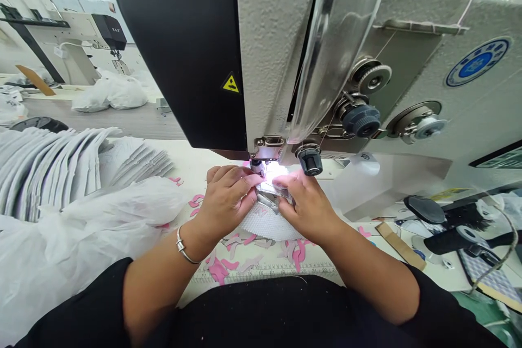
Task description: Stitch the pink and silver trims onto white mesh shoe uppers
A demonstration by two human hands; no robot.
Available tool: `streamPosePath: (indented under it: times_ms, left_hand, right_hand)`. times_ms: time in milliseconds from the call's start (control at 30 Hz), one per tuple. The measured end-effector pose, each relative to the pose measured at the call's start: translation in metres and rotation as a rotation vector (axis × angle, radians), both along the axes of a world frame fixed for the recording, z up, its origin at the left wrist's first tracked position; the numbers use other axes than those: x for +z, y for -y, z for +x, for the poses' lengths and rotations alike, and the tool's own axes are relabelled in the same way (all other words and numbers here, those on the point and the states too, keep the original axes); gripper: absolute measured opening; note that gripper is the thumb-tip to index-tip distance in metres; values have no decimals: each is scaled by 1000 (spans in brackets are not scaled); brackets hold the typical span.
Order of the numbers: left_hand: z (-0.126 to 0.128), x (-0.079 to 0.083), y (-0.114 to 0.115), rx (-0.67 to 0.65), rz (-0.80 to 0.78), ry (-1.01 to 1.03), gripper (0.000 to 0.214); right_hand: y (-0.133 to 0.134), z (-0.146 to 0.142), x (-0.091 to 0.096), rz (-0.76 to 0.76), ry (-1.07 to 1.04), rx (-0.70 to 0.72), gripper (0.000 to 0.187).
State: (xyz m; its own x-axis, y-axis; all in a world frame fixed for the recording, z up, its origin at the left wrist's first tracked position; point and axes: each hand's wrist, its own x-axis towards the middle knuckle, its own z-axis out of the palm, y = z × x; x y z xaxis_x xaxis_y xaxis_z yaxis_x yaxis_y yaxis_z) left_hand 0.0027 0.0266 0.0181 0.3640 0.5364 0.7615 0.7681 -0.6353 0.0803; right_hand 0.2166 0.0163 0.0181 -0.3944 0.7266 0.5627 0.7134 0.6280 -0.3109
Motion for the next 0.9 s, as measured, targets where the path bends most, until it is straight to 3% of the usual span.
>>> streamPosePath:
  times_ms: [233,600,733,900]
  left_hand:
    - [-1,0,0,-4,16,-29,21]
    - [2,0,2,-6,-7,-12,22]
    - [0,9,5,-30,-31,2,23]
    - [-4,27,5,-6,-28,-140,14]
  right_hand:
    - [-4,4,14,-161,12,69,46]
    - [-3,0,18,-90,106,48,47]
    - [-5,1,12,-114,42,80,47]
    - [-9,7,12,-175,-6,125,47]
